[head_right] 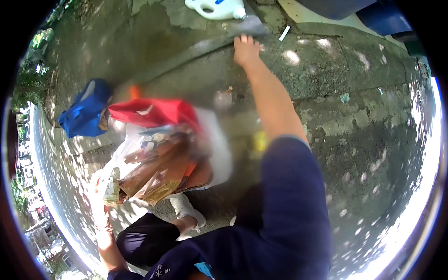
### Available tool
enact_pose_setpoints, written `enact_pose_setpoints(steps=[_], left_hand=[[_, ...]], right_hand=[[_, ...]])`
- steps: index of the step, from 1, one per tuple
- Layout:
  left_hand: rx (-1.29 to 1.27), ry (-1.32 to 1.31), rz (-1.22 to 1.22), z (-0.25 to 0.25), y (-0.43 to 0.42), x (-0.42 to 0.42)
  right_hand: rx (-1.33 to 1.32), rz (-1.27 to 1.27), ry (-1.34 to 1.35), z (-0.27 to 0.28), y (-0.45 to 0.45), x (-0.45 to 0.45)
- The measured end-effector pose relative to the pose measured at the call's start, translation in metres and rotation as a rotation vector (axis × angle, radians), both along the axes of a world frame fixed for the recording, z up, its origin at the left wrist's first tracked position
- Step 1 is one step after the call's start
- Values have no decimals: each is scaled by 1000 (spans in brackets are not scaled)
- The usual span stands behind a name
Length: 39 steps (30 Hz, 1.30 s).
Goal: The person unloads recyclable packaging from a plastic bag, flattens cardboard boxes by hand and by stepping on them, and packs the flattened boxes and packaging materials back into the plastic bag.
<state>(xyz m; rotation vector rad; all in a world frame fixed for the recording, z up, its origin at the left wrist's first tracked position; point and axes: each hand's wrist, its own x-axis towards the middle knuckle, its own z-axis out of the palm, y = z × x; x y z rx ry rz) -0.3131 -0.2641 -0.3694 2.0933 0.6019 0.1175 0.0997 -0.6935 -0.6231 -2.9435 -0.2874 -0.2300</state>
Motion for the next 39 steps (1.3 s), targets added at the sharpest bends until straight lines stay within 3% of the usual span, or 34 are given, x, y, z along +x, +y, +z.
enact_pose_setpoints(steps=[2,5,8,11,13,14,19,22,25,32,34,36,39], left_hand=[[-184,12,110,9,-17,-1],[-142,95,50,8,-12,-5],[-152,-5,108,13,-43,-1],[-112,-44,181,3,-50,-2],[-168,103,263,-4,-22,-11],[-230,59,314,-6,-24,-16],[-367,60,422,13,-56,-7],[-179,146,340,16,-66,-2],[-218,190,373,14,-59,-3],[-170,124,291,3,-50,-6],[-252,84,324,4,-45,-10],[-231,108,287,-4,-30,-25],[-195,123,281,1,-38,-13]], right_hand=[[26,-38,86,2,-10,20],[99,-171,-4,-4,-25,48],[52,-188,-107,-4,-33,68],[10,-138,-3,9,-23,88],[-15,-72,34,9,-11,100],[-26,-56,41,5,-6,107],[-2,-177,137,-6,9,124],[-22,-145,158,-26,11,117],[-43,-92,-191,-56,14,106],[-291,-96,-267,-39,19,96],[-348,-52,-174,-34,21,92],[-368,-14,-270,-36,18,79],[-115,119,-480,-22,10,37]])
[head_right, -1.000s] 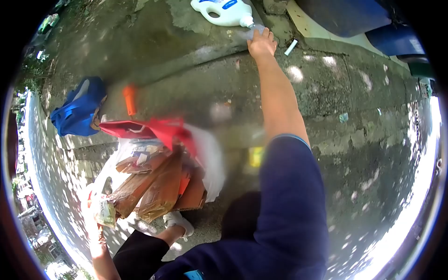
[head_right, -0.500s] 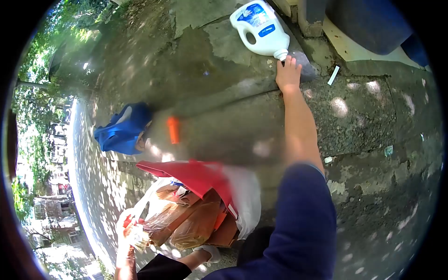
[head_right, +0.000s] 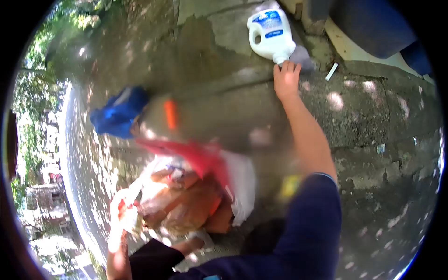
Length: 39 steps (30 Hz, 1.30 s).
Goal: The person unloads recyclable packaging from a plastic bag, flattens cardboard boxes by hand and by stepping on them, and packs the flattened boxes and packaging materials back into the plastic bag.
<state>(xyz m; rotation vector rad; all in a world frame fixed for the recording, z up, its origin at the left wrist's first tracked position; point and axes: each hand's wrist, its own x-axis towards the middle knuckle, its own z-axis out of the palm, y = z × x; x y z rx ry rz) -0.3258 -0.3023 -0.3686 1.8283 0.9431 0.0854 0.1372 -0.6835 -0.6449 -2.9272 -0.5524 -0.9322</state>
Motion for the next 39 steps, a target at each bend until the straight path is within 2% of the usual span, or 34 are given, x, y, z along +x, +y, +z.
enact_pose_setpoints(steps=[2,4,5,9,10,12,13,15,16,17,18,19,20,21,23,24,25,27,29,31,33,34,35,36,37,38,39], left_hand=[[62,-2,-124,0,-1,3],[-114,38,-24,9,-2,10],[-57,94,-67,9,1,12],[-200,163,-146,12,23,9],[-158,205,-233,16,24,11],[-125,207,-368,25,24,15],[-180,150,-370,15,36,7],[-223,144,-454,3,62,1],[-60,247,-461,15,55,10],[99,346,-465,25,48,20],[150,256,-500,22,54,28],[160,65,-500,12,62,35],[136,133,-504,13,70,57],[137,-80,-564,9,70,73],[341,-184,-720,1,74,116],[274,-392,-759,3,57,127],[254,-369,-869,7,50,148],[260,-575,-967,5,24,171],[353,-570,-979,3,1,187],[614,-665,-1023,-9,-9,195],[521,-437,-1083,-16,-13,194],[366,-438,-1114,-13,-15,188],[457,-450,-1181,-10,-14,177],[331,-528,-1254,-28,-3,169],[173,-343,-1318,-8,-3,150],[257,-251,-1403,5,-3,135],[276,-521,-1450,-10,8,119]], right_hand=[[30,85,83,24,-8,-45],[86,179,120,52,-24,-101],[102,213,149,64,-33,-133],[41,258,376,64,-77,-226],[29,266,372,54,-89,-237],[276,191,622,25,-109,-251],[266,189,618,15,-111,-253],[1173,-41,1022,6,-106,-242],[1037,-172,950,25,-91,-241],[994,-140,839,2,-91,-237],[1186,-53,955,8,-84,-236],[1026,-6,1014,-37,-98,-224],[967,-179,1217,-9,-90,-227],[900,-359,1415,25,-78,-234],[957,-383,1418,20,-73,-250],[961,-333,1402,10,-76,-254],[882,-309,1405,21,-71,-261],[741,-305,1258,5,-71,-267],[813,-258,1257,-7,-65,-270],[887,-196,1251,2,-52,-272],[906,-169,1279,17,-32,-271],[1078,-166,1239,15,-27,-274],[1075,-166,1233,-1,-25,-275],[1161,-367,1078,-38,-26,-276],[1304,-382,1043,-27,-18,-285],[1448,-393,998,-17,-10,-294],[1530,-393,963,17,7,-309]])
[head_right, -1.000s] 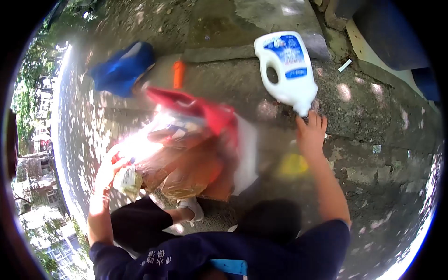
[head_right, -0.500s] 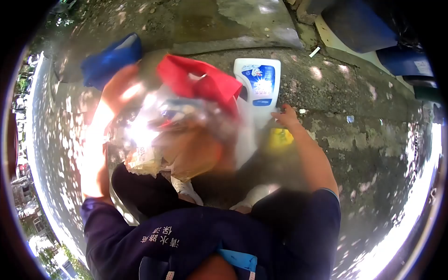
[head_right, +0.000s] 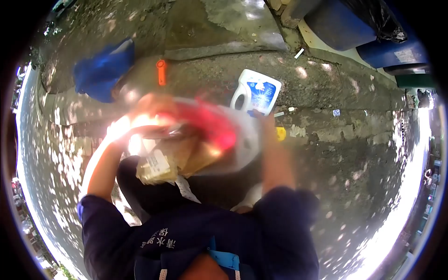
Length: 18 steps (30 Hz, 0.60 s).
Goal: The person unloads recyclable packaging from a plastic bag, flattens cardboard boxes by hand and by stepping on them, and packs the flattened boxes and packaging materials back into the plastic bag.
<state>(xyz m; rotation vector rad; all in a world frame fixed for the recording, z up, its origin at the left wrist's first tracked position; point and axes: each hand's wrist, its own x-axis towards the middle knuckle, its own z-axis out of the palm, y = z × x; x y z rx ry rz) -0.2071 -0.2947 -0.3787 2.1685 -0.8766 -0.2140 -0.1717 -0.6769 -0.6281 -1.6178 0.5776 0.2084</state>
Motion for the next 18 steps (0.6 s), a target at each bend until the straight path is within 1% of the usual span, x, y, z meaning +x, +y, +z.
enact_pose_setpoints(steps=[1,2,3,4,5,6,7,8,9,10,12,14,16,17,18], left_hand=[[-76,375,114,-3,1,-21],[-175,713,296,-7,2,-41],[-92,678,224,-11,5,-52],[-15,643,153,-14,8,-59],[-12,647,154,-17,10,-65],[-23,573,126,-19,11,-70],[-37,497,101,-20,11,-73],[-43,497,106,-19,10,-75],[-28,481,109,-16,8,-76],[-13,465,112,-14,7,-77],[-30,436,95,-18,9,-78],[-42,409,76,-20,11,-78],[-14,334,20,-20,14,-78],[10,369,8,-17,17,-77],[12,370,9,-16,21,-78]], right_hand=[[-14,8,15,-18,-5,0],[-28,17,32,-39,-10,0],[161,16,18,-8,-2,-7],[66,89,15,7,-3,-4],[-46,153,2,19,-6,2],[-160,219,-13,25,-11,11],[-345,285,-75,20,-23,27],[-531,353,-140,16,-31,44],[-674,350,-222,33,-29,57],[-815,346,-306,67,-25,66],[-812,470,-368,162,4,74],[-923,518,-652,233,40,63],[-901,581,-900,282,82,35],[-835,740,-889,308,102,14],[-1183,910,-520,318,132,-4]])
